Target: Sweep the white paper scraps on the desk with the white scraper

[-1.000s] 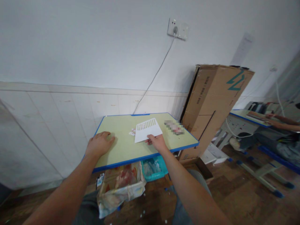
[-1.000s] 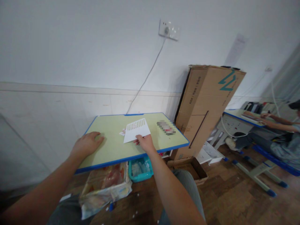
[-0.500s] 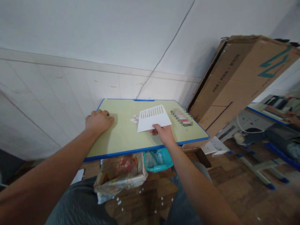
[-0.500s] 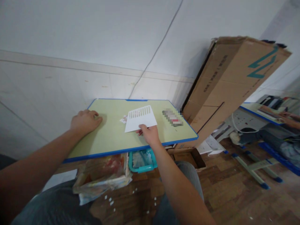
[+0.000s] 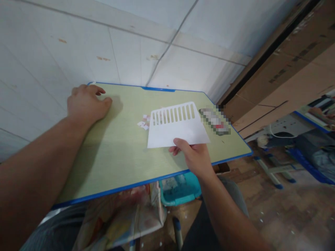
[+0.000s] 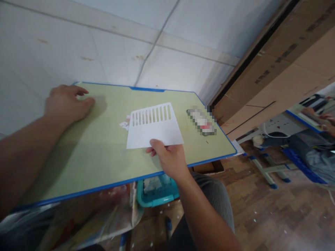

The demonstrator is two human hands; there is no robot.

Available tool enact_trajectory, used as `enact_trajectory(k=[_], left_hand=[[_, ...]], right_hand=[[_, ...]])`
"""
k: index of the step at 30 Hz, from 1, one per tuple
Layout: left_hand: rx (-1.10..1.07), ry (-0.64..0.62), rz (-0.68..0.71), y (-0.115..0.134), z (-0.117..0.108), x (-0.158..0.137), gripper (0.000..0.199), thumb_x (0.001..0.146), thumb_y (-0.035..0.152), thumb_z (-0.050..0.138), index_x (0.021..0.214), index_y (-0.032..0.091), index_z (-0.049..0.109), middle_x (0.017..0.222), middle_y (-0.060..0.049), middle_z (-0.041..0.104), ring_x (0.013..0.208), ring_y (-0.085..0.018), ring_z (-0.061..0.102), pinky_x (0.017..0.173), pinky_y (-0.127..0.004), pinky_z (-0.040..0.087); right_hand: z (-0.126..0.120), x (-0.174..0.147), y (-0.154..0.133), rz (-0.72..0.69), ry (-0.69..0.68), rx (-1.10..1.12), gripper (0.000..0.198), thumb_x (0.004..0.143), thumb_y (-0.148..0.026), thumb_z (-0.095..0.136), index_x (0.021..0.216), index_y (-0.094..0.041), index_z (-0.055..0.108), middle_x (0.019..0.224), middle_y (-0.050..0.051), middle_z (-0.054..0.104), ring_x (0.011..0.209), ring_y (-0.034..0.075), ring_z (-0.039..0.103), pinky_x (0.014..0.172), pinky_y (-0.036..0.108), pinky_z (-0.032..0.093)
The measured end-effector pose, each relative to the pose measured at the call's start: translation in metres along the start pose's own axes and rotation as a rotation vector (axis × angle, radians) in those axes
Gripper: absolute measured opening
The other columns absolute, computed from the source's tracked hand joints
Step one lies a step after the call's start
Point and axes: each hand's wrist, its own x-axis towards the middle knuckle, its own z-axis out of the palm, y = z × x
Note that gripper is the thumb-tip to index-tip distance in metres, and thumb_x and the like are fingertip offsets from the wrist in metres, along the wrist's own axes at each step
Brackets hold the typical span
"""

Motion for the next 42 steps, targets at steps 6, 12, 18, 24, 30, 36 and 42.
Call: enact_trajectory(k=[6, 12, 18, 24, 30, 36, 42], left_hand=[[-0.031, -0.052, -0.03, -0.008, -0.002, 0.007, 0.066, 0.11, 0.047, 0.056, 0.16, 0.012, 0.08, 0.176, -0.026, 0.07, 0.168, -0.046, 0.061, 0.143, -0.065, 0.051], [-0.033, -0.086, -0.029, -0.016, 0.005, 0.013, 0.067, 0.107, 0.045, 0.053, 0.158, 0.013, 0.082, 0.175, -0.024, 0.073, 0.166, -0.046, 0.064, 0.143, -0.061, 0.052], [0.004, -0.146, 0.011, -0.019, 0.004, 0.013, 0.073, 0.106, 0.053, 0.056, 0.162, 0.013, 0.081, 0.175, -0.024, 0.073, 0.165, -0.047, 0.064, 0.143, -0.061, 0.051], [0.03, -0.149, 0.02, -0.015, 0.002, 0.008, 0.069, 0.109, 0.051, 0.055, 0.16, 0.015, 0.082, 0.174, -0.024, 0.074, 0.164, -0.047, 0.064, 0.14, -0.063, 0.053], [0.007, -0.15, 0.013, -0.014, 0.002, 0.008, 0.063, 0.109, 0.049, 0.06, 0.155, 0.013, 0.084, 0.177, -0.024, 0.072, 0.163, -0.047, 0.063, 0.141, -0.065, 0.051], [-0.018, -0.129, -0.001, -0.013, 0.004, 0.006, 0.068, 0.111, 0.05, 0.056, 0.163, 0.012, 0.079, 0.178, -0.023, 0.072, 0.164, -0.043, 0.063, 0.143, -0.06, 0.048], [-0.044, -0.118, -0.026, -0.018, 0.012, 0.011, 0.074, 0.104, 0.06, 0.061, 0.165, 0.023, 0.08, 0.168, -0.018, 0.08, 0.159, -0.046, 0.069, 0.137, -0.059, 0.054]], right_hand=[[-0.002, -0.003, -0.002, -0.019, 0.039, -0.048, 0.029, 0.097, -0.04, 0.082, 0.071, -0.026, 0.08, 0.071, 0.006, 0.086, 0.066, 0.025, 0.082, 0.074, 0.038, 0.071], [-0.005, -0.008, -0.001, -0.007, 0.023, -0.079, 0.034, 0.1, -0.038, 0.081, 0.068, -0.028, 0.08, 0.071, 0.006, 0.086, 0.071, 0.027, 0.084, 0.081, 0.04, 0.072], [-0.004, -0.007, 0.008, -0.028, -0.008, -0.09, 0.03, 0.099, -0.042, 0.085, 0.073, -0.027, 0.082, 0.075, 0.007, 0.088, 0.076, 0.028, 0.086, 0.086, 0.042, 0.073], [-0.008, -0.006, -0.004, 0.002, -0.086, -0.071, 0.033, 0.102, -0.038, 0.082, 0.071, -0.027, 0.082, 0.074, 0.007, 0.088, 0.073, 0.027, 0.086, 0.084, 0.041, 0.073], [-0.004, -0.01, -0.005, 0.014, -0.17, -0.029, 0.03, 0.099, -0.046, 0.088, 0.076, -0.027, 0.082, 0.072, 0.007, 0.087, 0.066, 0.027, 0.084, 0.071, 0.039, 0.072], [0.002, -0.011, -0.009, 0.024, -0.195, -0.035, 0.036, 0.104, -0.043, 0.087, 0.073, -0.026, 0.081, 0.07, 0.008, 0.086, 0.067, 0.026, 0.085, 0.079, 0.04, 0.075], [0.013, -0.013, 0.002, 0.061, -0.212, 0.051, 0.03, 0.103, -0.043, 0.089, 0.079, -0.024, 0.085, 0.072, 0.007, 0.087, 0.062, 0.023, 0.08, 0.068, 0.037, 0.071]])
